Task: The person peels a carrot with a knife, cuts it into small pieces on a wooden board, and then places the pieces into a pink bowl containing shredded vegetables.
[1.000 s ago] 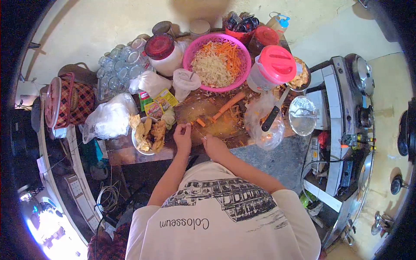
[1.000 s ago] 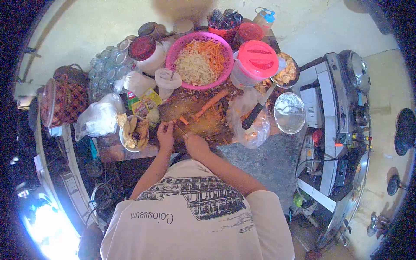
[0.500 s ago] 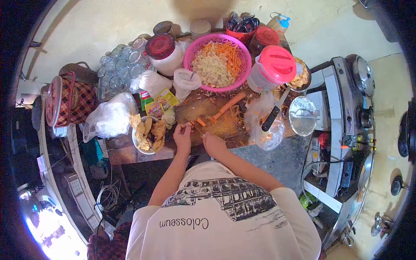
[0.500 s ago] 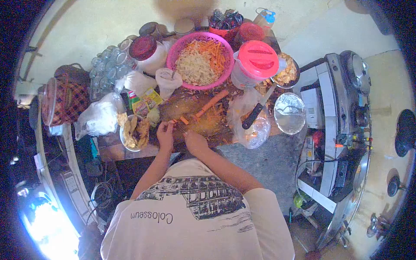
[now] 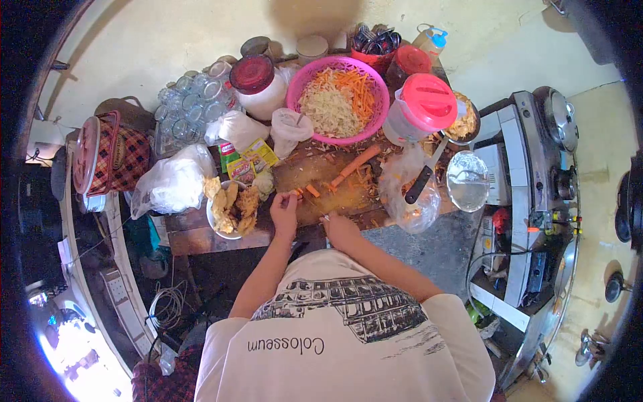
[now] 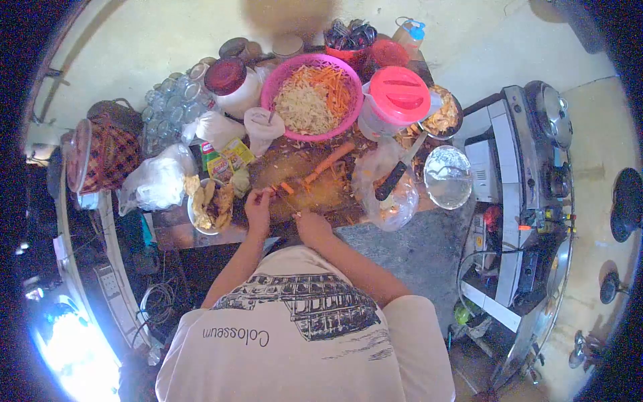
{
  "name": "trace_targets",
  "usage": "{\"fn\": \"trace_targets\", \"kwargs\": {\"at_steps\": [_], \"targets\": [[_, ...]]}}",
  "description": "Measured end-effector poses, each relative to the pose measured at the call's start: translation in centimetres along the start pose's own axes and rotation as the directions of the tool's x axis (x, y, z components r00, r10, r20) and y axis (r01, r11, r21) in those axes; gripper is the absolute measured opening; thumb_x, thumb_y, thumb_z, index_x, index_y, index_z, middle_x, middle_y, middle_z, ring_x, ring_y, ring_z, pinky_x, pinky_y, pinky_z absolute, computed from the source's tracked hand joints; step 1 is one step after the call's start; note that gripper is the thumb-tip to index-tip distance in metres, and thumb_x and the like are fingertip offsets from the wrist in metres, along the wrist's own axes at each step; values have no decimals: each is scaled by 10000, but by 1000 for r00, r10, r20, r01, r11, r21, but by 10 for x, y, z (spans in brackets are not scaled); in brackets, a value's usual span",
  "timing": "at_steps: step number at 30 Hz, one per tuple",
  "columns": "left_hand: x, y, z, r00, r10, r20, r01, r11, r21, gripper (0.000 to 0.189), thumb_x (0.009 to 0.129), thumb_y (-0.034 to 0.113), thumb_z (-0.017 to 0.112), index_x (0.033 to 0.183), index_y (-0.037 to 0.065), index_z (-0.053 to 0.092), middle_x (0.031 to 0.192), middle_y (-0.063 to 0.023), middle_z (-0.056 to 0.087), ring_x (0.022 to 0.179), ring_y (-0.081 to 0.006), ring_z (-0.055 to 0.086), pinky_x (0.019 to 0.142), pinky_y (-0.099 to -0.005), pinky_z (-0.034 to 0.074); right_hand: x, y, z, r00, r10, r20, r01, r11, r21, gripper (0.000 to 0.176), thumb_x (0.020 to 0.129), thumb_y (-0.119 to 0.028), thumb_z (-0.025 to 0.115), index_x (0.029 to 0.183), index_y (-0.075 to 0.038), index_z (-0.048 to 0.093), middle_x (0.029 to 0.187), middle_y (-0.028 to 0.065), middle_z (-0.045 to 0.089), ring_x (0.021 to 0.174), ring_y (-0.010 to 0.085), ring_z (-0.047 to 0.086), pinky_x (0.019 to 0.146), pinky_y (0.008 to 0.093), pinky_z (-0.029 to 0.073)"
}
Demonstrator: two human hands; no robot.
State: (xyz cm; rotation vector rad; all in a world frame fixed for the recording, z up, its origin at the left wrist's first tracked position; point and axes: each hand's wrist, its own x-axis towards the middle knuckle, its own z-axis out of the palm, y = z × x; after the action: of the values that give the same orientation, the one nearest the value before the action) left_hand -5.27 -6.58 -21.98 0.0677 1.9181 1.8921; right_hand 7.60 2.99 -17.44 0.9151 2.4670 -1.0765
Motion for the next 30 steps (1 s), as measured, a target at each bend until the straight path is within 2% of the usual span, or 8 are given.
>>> {"fn": "trace_targets", "kwargs": {"at_steps": [5, 7, 8, 11, 14, 23, 29, 30], "targets": [[3, -10, -2, 1000, -20, -2, 20, 999, -31, 79, 871, 74, 584, 828, 12, 561, 832, -68, 633, 767, -120, 607, 696, -241, 504, -12, -10, -8, 999, -39, -17, 41, 993, 109, 383, 941, -343, 389, 932, 32, 469, 743, 287, 598, 715, 447, 592, 666, 526, 461], [-1, 2, 1, 1000, 25, 3, -26, 999, 20, 83, 873, 77, 583, 825, 11, 562, 816, -65, 634, 761, -117, 605, 693, -235, 498, -14, -12, -11, 999, -46, -20, 48, 992, 119, 379, 942, -338, 387, 926, 33, 465, 730, 291, 593, 705, 453, 588, 659, 532, 456], [-2, 7, 2, 999, 48, 6, -48, 998, 46, 86, 873, 78, 582, 824, 11, 563, 808, -63, 635, 759, -115, 604, 692, -232, 495, -16, -13, -12, 999, -49, -21, 51, 992, 115, 380, 942, -338, 387, 923, 33, 465, 728, 290, 593, 703, 452, 588, 654, 532, 456], [1, -3, 0, 1000, 1, 5, -1, 998, -55, 82, 873, 81, 584, 835, 9, 572, 809, -65, 636, 752, -114, 603, 697, -234, 495, -17, -14, -13, 997, -64, -32, 67, 992, 103, 383, 943, -340, 386, 913, 33, 469, 721, 286, 593, 699, 451, 588, 642, 529, 458], [0, -2, 0, 999, 46, 21, -46, 999, 8, 75, 872, 78, 583, 853, 6, 581, 819, -66, 637, 754, -116, 604, 699, -238, 497, -16, -11, -9, 997, -70, -44, 74, 993, 94, 389, 944, -343, 382, 903, 32, 475, 717, 283, 593, 697, 449, 589, 639, 526, 462], [-3, 3, 1, 998, 57, -16, -57, 998, -12, 36, 852, 36, 595, 863, 11, 572, 870, -73, 629, 788, -122, 604, 705, -240, 499, -15, -11, -10, 998, -53, -38, 56, 994, 91, 402, 944, -353, 379, 908, 34, 484, 713, 279, 597, 702, 443, 595, 645, 522, 466], [0, -5, -1, 1000, 23, 16, -22, 997, -71, 34, 845, 27, 599, 853, 19, 567, 867, -55, 620, 778, -109, 591, 695, -228, 488, -15, -14, -12, 998, -54, -30, 56, 996, 64, 389, 942, -353, 384, 909, 22, 481, 703, 262, 604, 687, 428, 603, 620, 513, 472], [0, -3, -1, 999, 38, 20, -37, 999, -28, 34, 845, 30, 600, 850, 18, 569, 863, -53, 619, 773, -106, 589, 688, -226, 485, -15, -14, -13, 998, -53, -26, 54, 997, 51, 387, 942, -354, 384, 904, 19, 480, 704, 259, 606, 683, 423, 605, 613, 510, 474]]}}
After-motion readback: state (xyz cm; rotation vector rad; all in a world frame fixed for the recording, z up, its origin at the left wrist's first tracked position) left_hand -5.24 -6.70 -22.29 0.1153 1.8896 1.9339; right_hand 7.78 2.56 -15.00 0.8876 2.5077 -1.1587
